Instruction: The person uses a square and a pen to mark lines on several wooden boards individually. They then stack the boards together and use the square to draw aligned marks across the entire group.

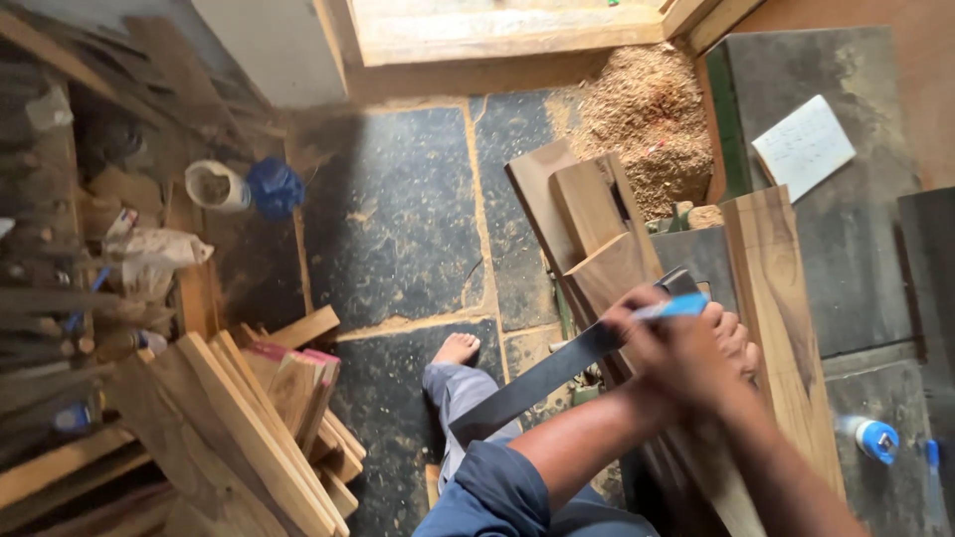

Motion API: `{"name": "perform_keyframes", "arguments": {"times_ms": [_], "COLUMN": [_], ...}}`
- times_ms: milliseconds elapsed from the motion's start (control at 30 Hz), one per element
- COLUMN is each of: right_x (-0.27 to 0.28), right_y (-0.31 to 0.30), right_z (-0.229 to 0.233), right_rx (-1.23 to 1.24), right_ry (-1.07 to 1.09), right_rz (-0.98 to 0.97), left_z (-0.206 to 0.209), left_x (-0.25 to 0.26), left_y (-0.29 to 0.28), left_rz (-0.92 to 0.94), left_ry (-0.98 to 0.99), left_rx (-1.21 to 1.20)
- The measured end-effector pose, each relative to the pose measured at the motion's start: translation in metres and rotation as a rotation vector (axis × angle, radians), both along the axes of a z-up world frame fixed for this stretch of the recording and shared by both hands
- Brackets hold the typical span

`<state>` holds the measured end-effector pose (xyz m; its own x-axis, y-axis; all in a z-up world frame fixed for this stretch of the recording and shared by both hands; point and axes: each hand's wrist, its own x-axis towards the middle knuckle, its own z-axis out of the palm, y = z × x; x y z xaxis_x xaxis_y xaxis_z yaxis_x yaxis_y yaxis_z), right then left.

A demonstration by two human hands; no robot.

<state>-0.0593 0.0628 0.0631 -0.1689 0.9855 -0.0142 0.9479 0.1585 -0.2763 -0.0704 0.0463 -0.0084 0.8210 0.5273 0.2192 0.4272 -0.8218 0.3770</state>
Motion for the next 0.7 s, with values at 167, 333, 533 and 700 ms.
{"name": "perform_keyframes", "arguments": {"times_ms": [167, 333, 533, 700], "right_x": [0.052, -0.037, -0.004, 0.121], "right_y": [0.027, -0.016, -0.039, -0.125], "right_z": [-0.01, -0.002, 0.023, 0.022], "right_rx": [-0.117, 0.002, 0.149, 0.229], "right_ry": [0.365, 0.186, 0.356, 0.517], "right_rz": [-0.35, 0.07, -0.033, -0.235], "left_z": [0.011, 0.02, 0.036, 0.062], "left_x": [-0.01, -0.021, -0.021, -0.018], "left_y": [0.005, 0.012, 0.012, 0.024], "left_rz": [-0.026, -0.011, -0.081, -0.156], "left_ry": [-0.15, -0.161, -0.135, -0.281], "left_rx": [-0.059, -0.042, 0.041, 0.002]}}
